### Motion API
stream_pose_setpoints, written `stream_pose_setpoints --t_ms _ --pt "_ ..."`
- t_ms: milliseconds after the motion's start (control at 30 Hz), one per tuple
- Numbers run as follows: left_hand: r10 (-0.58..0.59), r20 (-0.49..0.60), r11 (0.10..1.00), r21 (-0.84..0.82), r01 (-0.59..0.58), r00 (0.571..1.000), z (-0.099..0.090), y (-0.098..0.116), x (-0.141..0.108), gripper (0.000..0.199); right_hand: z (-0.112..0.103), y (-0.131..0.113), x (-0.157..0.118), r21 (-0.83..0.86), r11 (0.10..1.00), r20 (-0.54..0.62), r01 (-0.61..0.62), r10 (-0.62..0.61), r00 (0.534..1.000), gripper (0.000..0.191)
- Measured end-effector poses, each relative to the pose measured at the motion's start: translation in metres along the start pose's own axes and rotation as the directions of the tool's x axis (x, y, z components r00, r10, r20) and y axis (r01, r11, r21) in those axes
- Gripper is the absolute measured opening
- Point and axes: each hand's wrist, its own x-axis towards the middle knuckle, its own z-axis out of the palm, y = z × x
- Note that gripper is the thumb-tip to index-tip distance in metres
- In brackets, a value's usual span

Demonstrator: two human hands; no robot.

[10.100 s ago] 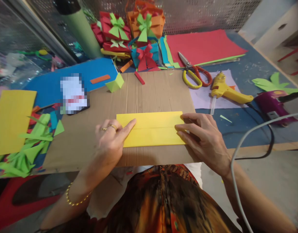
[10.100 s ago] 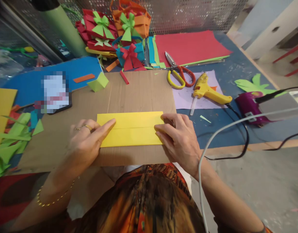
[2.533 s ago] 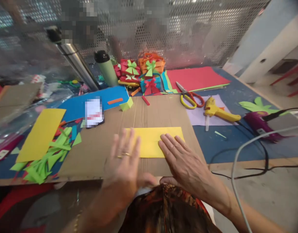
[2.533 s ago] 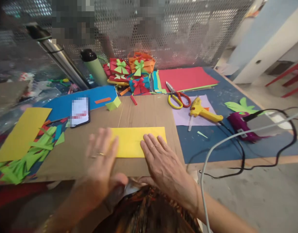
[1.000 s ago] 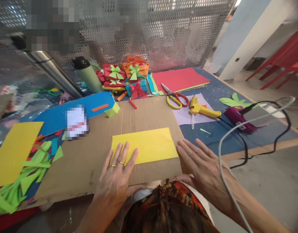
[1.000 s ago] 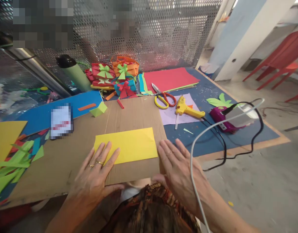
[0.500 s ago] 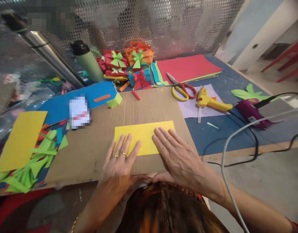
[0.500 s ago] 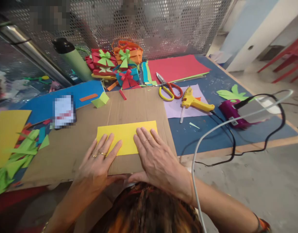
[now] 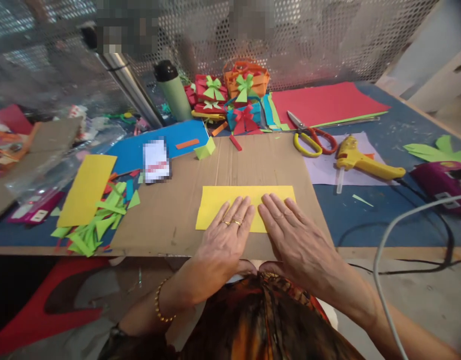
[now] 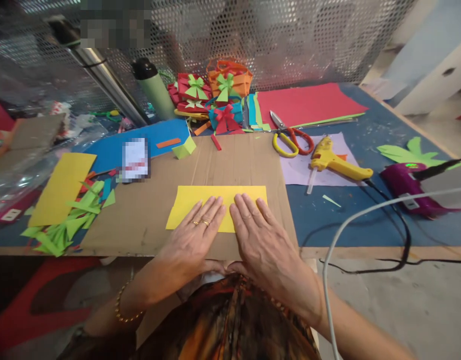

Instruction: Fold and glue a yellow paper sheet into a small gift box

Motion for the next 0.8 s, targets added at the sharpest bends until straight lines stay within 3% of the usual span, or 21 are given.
stream_pose_setpoints --t_ms 167,300,400,467,533,667,800 --pt "-0.050 -0.024 0.999 0.011 0.050 0.998 -0.010 -0.017 -0.030 0.116 -0.001 0.000 0.000 -0.020 1.000 -0.017 0.006 -0.007 1.000 0.093" --pt "-0.159 -0.032 0.980 0.116 0.162 0.987 -0.020 -0.026 -0.058 0.110 -0.002 0.000 0.000 -0.033 0.999 0.010 0.011 -0.011 1.000 0.093" --pt "-0.257 -0.105 0.947 0.168 0.272 0.961 -0.028 -0.030 -0.068 0.111 -0.001 0.002 0.000 -0.028 1.000 0.025 0.013 -0.012 1.000 0.098" --pt "-0.294 -0.194 0.927 0.179 0.329 0.936 -0.033 -0.025 -0.062 0.116 0.001 0.002 -0.001 -0.036 0.999 0.014 0.021 -0.021 1.000 0.099" --pt "-0.262 -0.240 0.940 0.154 0.303 0.935 -0.035 -0.013 -0.044 0.123 0.003 0.002 -0.002 -0.049 0.999 -0.006 0.024 -0.025 1.000 0.097" --pt "-0.032 -0.166 0.999 0.021 0.036 0.986 -0.017 0.020 0.004 0.116 0.006 0.001 -0.002 -0.091 0.995 -0.075 0.031 -0.038 0.996 0.083" --pt "-0.052 -0.120 0.998 0.025 0.056 0.991 0.005 0.031 0.017 0.119 0.008 0.000 -0.002 -0.140 0.989 -0.087 0.048 -0.060 0.994 0.076"
